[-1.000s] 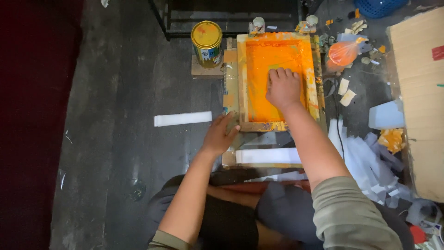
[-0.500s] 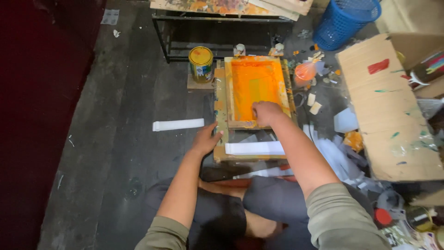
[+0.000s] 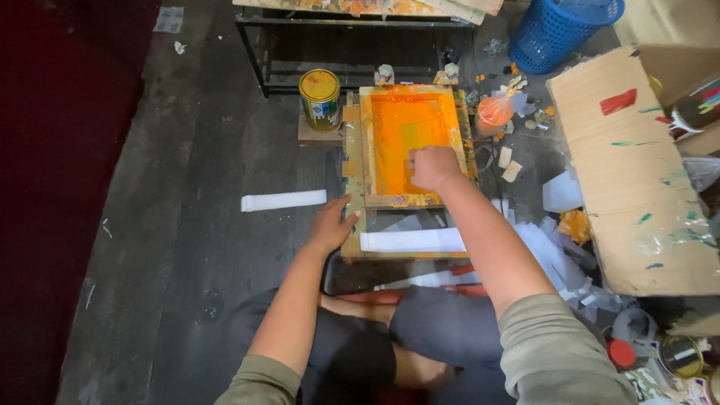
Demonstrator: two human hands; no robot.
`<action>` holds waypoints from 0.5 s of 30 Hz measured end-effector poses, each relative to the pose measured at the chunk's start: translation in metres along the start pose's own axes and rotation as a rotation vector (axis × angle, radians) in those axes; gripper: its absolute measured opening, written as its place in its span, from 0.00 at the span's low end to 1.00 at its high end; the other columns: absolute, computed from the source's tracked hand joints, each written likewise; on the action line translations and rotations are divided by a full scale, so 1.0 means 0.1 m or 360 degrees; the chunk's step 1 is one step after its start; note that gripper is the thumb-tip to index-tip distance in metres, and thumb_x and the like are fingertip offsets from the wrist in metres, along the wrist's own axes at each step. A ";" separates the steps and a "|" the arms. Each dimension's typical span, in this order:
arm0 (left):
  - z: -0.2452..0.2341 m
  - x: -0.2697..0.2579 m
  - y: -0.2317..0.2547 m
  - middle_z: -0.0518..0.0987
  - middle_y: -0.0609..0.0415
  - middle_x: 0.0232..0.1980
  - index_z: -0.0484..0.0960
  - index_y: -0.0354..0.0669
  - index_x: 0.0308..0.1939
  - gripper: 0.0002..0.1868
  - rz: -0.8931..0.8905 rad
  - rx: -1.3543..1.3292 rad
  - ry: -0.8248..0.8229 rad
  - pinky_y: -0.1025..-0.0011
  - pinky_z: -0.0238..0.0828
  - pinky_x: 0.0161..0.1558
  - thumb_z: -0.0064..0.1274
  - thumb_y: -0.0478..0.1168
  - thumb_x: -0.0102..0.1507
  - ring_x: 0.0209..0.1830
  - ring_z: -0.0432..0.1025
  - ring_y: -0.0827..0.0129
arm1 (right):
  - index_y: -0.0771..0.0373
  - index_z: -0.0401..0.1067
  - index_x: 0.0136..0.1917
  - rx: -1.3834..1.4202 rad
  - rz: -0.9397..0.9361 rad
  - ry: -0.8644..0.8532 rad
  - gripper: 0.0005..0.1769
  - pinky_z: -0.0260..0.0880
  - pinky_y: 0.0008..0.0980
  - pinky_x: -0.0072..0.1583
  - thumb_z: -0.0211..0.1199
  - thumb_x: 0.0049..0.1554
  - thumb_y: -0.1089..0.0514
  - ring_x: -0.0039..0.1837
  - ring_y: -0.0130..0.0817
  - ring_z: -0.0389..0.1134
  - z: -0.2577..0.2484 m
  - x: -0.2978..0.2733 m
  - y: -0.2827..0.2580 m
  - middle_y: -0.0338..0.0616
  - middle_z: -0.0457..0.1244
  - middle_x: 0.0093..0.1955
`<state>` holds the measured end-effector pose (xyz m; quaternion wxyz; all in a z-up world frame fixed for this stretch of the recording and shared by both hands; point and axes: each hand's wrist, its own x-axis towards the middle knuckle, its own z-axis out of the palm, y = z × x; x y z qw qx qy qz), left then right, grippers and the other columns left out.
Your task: The person sits on the floor and uses a squeegee to spread orange ink across a screen printing frame. They then place a white strip of material under the frame, pull it through, and lift it to reveal the printed result. The person repeats this process with another strip.
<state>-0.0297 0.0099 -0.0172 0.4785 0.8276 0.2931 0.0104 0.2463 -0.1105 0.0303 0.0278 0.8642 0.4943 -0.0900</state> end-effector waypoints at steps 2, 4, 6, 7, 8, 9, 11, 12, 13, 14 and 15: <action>0.04 0.13 0.02 0.66 0.37 0.75 0.65 0.44 0.77 0.34 -0.0019 -0.0002 -0.0003 0.47 0.51 0.76 0.47 0.55 0.70 0.77 0.58 0.42 | 0.54 0.78 0.48 -0.0112 -0.0014 0.0083 0.15 0.71 0.48 0.52 0.58 0.47 0.59 0.49 0.47 0.74 0.04 0.16 0.06 0.43 0.70 0.42; 0.03 0.20 0.10 0.65 0.37 0.75 0.64 0.44 0.78 0.35 -0.0037 -0.0001 -0.0003 0.48 0.51 0.76 0.47 0.55 0.70 0.78 0.58 0.42 | 0.52 0.77 0.47 -0.0223 -0.0031 0.0169 0.15 0.71 0.48 0.51 0.58 0.46 0.57 0.48 0.46 0.74 0.06 0.33 0.12 0.42 0.70 0.42; -0.02 0.20 0.25 0.62 0.33 0.77 0.62 0.45 0.78 0.34 -0.0124 0.0007 -0.0027 0.46 0.52 0.76 0.47 0.51 0.71 0.78 0.57 0.41 | 0.52 0.77 0.49 -0.0273 -0.0061 0.0263 0.15 0.68 0.48 0.52 0.58 0.47 0.58 0.49 0.47 0.74 0.07 0.49 0.17 0.42 0.70 0.43; -0.06 0.21 0.31 0.62 0.33 0.77 0.62 0.45 0.78 0.34 -0.0134 0.0014 -0.0034 0.46 0.52 0.76 0.47 0.51 0.71 0.78 0.57 0.41 | 0.52 0.77 0.49 -0.0260 -0.0061 0.0256 0.15 0.68 0.48 0.52 0.58 0.47 0.58 0.49 0.47 0.74 0.06 0.56 0.17 0.42 0.70 0.43; -0.09 0.22 0.37 0.61 0.33 0.77 0.62 0.46 0.79 0.33 -0.0159 -0.0053 -0.0033 0.46 0.53 0.76 0.47 0.50 0.71 0.78 0.56 0.40 | 0.53 0.77 0.51 -0.0224 -0.0055 0.0260 0.16 0.67 0.47 0.52 0.58 0.48 0.59 0.50 0.47 0.73 0.05 0.63 0.17 0.42 0.69 0.44; -0.12 0.22 0.43 0.60 0.32 0.77 0.61 0.46 0.79 0.33 -0.0184 -0.0119 -0.0031 0.45 0.53 0.75 0.46 0.50 0.71 0.78 0.56 0.39 | 0.54 0.77 0.53 -0.0187 -0.0049 0.0265 0.17 0.66 0.46 0.52 0.58 0.49 0.59 0.51 0.46 0.72 0.05 0.68 0.16 0.43 0.69 0.46; -0.09 0.33 0.37 0.59 0.34 0.78 0.60 0.49 0.79 0.33 -0.0212 -0.0078 -0.0056 0.46 0.53 0.75 0.45 0.52 0.71 0.78 0.55 0.41 | 0.55 0.77 0.55 -0.0163 -0.0073 0.0301 0.19 0.66 0.45 0.54 0.58 0.50 0.59 0.52 0.46 0.72 0.20 0.76 0.19 0.44 0.69 0.48; -0.09 0.37 0.34 0.58 0.36 0.79 0.59 0.51 0.80 0.34 -0.0221 -0.0040 -0.0072 0.47 0.53 0.76 0.43 0.55 0.71 0.79 0.55 0.42 | 0.56 0.76 0.58 -0.0151 -0.0094 0.0354 0.21 0.66 0.44 0.55 0.58 0.50 0.59 0.54 0.46 0.71 0.27 0.80 0.19 0.45 0.69 0.50; -0.11 0.39 0.35 0.58 0.36 0.79 0.59 0.51 0.80 0.34 -0.0231 -0.0032 -0.0074 0.47 0.53 0.76 0.43 0.55 0.71 0.79 0.55 0.42 | 0.56 0.76 0.58 -0.0139 -0.0096 0.0349 0.21 0.66 0.44 0.55 0.58 0.50 0.59 0.54 0.46 0.71 0.29 0.80 0.18 0.45 0.69 0.50; -0.11 0.38 0.37 0.58 0.35 0.78 0.60 0.49 0.79 0.34 -0.0213 -0.0056 -0.0077 0.47 0.53 0.75 0.43 0.54 0.71 0.79 0.55 0.41 | 0.57 0.76 0.59 -0.0186 -0.0090 0.0355 0.22 0.65 0.44 0.56 0.58 0.50 0.58 0.56 0.46 0.70 0.30 0.76 0.17 0.45 0.68 0.51; -0.12 0.36 0.40 0.59 0.34 0.78 0.60 0.47 0.79 0.34 -0.0196 -0.0080 -0.0079 0.46 0.53 0.75 0.43 0.53 0.71 0.79 0.55 0.40 | 0.58 0.75 0.60 -0.0234 -0.0084 0.0361 0.23 0.64 0.43 0.58 0.59 0.50 0.57 0.57 0.46 0.69 0.31 0.71 0.16 0.46 0.67 0.53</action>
